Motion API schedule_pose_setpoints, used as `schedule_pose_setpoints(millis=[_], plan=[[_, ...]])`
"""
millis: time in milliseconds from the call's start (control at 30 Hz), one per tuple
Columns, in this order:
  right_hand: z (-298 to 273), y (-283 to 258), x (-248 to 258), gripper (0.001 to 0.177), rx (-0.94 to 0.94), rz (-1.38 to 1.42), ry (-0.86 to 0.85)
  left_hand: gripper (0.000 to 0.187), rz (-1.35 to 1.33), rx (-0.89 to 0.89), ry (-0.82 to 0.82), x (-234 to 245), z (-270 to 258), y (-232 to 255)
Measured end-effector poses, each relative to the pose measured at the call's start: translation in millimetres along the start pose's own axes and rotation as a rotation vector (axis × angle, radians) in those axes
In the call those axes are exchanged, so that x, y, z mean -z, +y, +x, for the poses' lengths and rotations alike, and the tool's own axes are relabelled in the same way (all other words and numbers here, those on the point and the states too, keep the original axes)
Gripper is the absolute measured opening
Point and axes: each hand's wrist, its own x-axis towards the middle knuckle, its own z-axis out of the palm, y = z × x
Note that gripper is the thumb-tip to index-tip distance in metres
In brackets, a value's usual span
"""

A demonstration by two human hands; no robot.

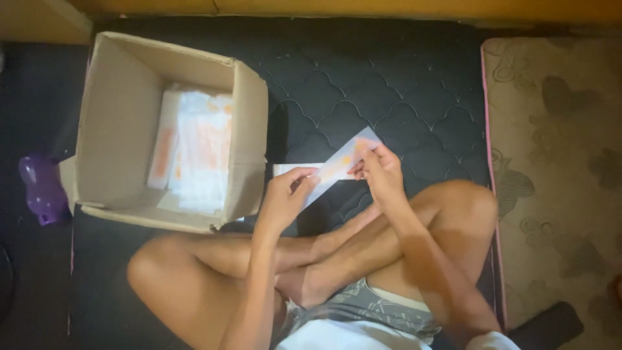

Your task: The person is sitting and peeling labels from paper strips taken from a cardboard box.

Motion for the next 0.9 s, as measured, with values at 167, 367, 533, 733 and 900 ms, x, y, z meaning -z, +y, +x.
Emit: schedule_pose_setpoints(millis=[167, 367, 533, 733, 900], plan=[[-2.6, -11.1, -9.2, 0.011, -0.045, 0.036, 0.053, 0.022, 0.002, 0.030, 0.028, 4.4, -4.1, 0.0], [4.8, -7.2, -6.2, 0.011, -0.029, 0.031, 0.082, 0.033, 0.295, -0.358, 0.390, 35.2, -35.2, 21.8], [-6.4, -4.9, -24.6, 0.009, -0.074, 0.034, 0.062, 0.081, 0.600, -0.187, 0.349, 98.7, -55.3, -18.8], [-14.1, -8.7, -64.3, 0.009, -0.083, -0.044, -0.072, 0.038, 0.697, 0.199, 0.242, 119.8, -34.2, 2.7], [-27.5, -32.5, -101.2, 0.010, -0.138, -0.037, -0.136, 0.033, 0.783, 0.232, 0.243, 119.8, -2.0, -40.7]])
